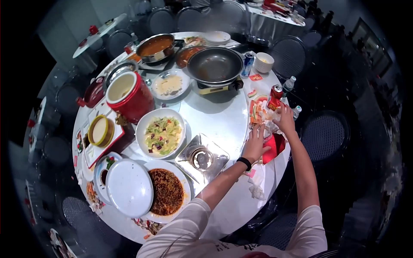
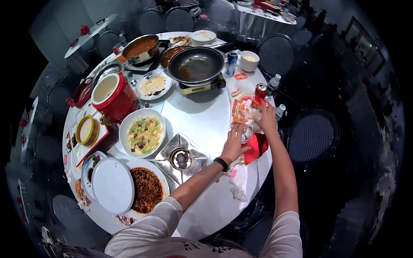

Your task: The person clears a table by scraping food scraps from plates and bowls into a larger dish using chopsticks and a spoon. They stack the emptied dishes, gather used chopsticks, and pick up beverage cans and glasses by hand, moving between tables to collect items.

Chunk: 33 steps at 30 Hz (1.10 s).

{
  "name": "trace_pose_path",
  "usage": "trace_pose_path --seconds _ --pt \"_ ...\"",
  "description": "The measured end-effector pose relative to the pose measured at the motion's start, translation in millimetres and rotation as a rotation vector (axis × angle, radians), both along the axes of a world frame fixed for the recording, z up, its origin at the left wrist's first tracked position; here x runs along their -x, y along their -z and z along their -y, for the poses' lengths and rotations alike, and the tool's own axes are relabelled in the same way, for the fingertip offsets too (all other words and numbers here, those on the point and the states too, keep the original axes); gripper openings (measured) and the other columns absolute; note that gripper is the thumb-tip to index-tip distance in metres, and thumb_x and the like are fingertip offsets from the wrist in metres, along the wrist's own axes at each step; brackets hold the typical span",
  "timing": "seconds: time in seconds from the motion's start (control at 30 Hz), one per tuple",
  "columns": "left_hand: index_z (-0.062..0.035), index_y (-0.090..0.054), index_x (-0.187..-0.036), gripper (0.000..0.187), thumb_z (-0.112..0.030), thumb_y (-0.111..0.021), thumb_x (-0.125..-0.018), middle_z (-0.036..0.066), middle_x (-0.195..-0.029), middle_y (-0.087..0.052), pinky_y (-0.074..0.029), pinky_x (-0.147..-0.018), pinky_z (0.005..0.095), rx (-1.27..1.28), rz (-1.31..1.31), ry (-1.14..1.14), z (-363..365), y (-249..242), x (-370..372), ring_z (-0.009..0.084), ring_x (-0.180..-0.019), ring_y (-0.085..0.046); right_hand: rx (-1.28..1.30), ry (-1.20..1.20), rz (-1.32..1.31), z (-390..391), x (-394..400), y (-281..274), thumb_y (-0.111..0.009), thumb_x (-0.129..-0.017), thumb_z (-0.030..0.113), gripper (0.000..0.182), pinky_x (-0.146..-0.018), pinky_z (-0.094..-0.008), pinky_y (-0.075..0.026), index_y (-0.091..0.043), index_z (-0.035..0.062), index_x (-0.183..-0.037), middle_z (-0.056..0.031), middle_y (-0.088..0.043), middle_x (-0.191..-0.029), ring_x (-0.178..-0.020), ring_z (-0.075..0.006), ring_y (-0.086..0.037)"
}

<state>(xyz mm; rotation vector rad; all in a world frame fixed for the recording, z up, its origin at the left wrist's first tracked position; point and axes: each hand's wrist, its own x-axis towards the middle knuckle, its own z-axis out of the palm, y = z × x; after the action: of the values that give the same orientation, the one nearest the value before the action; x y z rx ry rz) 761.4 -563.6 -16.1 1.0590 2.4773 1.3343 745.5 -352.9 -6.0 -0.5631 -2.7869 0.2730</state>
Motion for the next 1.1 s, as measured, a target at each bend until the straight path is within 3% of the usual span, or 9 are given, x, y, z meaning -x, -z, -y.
trace_pose_path --seconds 0.13,0.3,0.37,0.47,0.53,0.73,0.83,0.93,1.1 --pt "-0.0016 -0.028 -0.139 0.086 -0.02 -0.076 -0.07 0.022 -0.139 -0.03 -0.03 -0.107 0.042 -0.224 -0.055 -0.041 44.5 -35.0 -61.6 0.04 -0.128 -0.032 -0.017 -0.098 -0.102 22.1 -38.7 -30.6 -0.078 -0.064 0.014 0.079 -0.101 -0.0442 -0.038 -0.038 0.0082 -0.133 -0.0213 -0.039 -0.132 -0.122 -0.0403 -0.037" --pt "-0.0014 -0.033 -0.134 0.075 -0.014 -0.073 -0.072 0.019 -0.133 -0.035 -0.036 -0.098 0.0382 -0.327 0.069 -0.052 174.6 -65.0 -197.7 0.0343 -0.118 -0.04 0.053 -0.226 -0.29 57.7 -133.3 -41.0 -0.073 -0.068 0.011 0.067 -0.099 -0.0428 -0.037 -0.042 0.0045 -0.128 -0.019 -0.042 -0.128 -0.118 -0.0384 -0.04" --pt "-0.0014 -0.035 -0.132 0.071 -0.012 -0.072 -0.073 0.018 -0.13 -0.037 -0.038 -0.094 0.0367 -0.3 0.117 -0.146 231.9 -64.8 -253.2 0.0321 -0.114 -0.043 0.225 -0.26 -0.355 92.3 -178.6 -53.0 -0.072 -0.07 0.012 0.062 -0.098 -0.0413 -0.038 -0.045 0.0031 -0.125 -0.018 -0.044 -0.126 -0.116 -0.0368 -0.042" --pt "-0.0013 -0.038 -0.13 0.065 -0.009 -0.07 -0.074 0.017 -0.126 -0.04 -0.042 -0.089 0.0345 -0.246 0.142 -0.377 314.5 -68.4 -337.8 0.0287 -0.109 -0.047 0.638 -0.311 -0.464 180.7 -235.8 -74.2 -0.072 -0.076 0.009 0.047 -0.075 -0.0285 -0.052 -0.052 0.0013 -0.119 -0.0125 -0.051 -0.119 -0.108 -0.0218 -0.053" --pt "-0.0012 -0.04 -0.128 0.061 -0.007 -0.069 -0.075 0.015 -0.123 -0.043 -0.044 -0.085 0.033 -0.219 0.142 -0.567 364.7 -74.1 -396.4 0.0265 -0.105 -0.051 0.885 -0.392 -0.465 250.2 -274.4 -80.2 -0.069 -0.077 0.003 0.042 -0.078 -0.0286 -0.052 -0.054 0.0018 -0.116 -0.0101 -0.052 -0.117 -0.107 -0.0195 -0.053" --pt "-0.002 -0.045 -0.124 0.051 0.0 -0.065 -0.077 0.012 -0.116 -0.048 -0.05 -0.074 0.0285 -0.254 0.123 -1.168 481.2 -79.5 -546.2 0.0193 -0.094 -0.059 1.28 -0.757 -0.041 422.5 -365.0 -84.7 -0.067 -0.079 0.0 0.037 -0.076 -0.0228 -0.047 -0.056 0.0038 -0.113 -0.0042 -0.055 -0.115 -0.108 -0.014 -0.053" --pt "-0.0049 -0.047 -0.123 0.049 0.002 -0.064 -0.077 0.01 -0.115 -0.049 -0.05 -0.065 0.0241 -0.324 0.099 -1.448 529.4 -66.5 -603.7 0.0138 -0.089 -0.06 1.325 -0.917 0.144 492.3 -381.9 -85.0 -0.066 -0.08 0.0 0.032 -0.075 -0.0224 -0.047 -0.057 0.0037 -0.11 -0.0034 -0.057 -0.112 -0.103 -0.0127 -0.055" --pt "-0.0028 -0.051 -0.117 0.041 0.004 -0.063 -0.078 0.01 -0.109 -0.052 -0.05 -0.067 0.0231 -0.447 0.081 -1.676 572.5 -63.3 -646.0 0.0138 -0.086 -0.061 1.307 -1.037 0.242 576.3 -383.9 -92.3 -0.065 -0.082 0.001 0.026 -0.076 -0.023 -0.047 -0.059 0.0033 -0.107 -0.0033 -0.058 -0.107 -0.099 -0.0124 -0.056" --pt "-0.0003 -0.052 -0.114 0.035 0.005 -0.061 -0.081 0.008 -0.109 -0.051 -0.049 -0.066 0.0212 -0.407 -0.031 -1.985 667.0 -27.9 -703.7 0.0126 -0.085 -0.06 1.299 -1.421 0.444 777.5 -393.6 -82.3 -0.064 -0.082 0.002 0.021 -0.073 -0.0238 -0.049 -0.06 0.0018 -0.103 -0.0048 -0.058 -0.105 -0.096 -0.0132 -0.057"
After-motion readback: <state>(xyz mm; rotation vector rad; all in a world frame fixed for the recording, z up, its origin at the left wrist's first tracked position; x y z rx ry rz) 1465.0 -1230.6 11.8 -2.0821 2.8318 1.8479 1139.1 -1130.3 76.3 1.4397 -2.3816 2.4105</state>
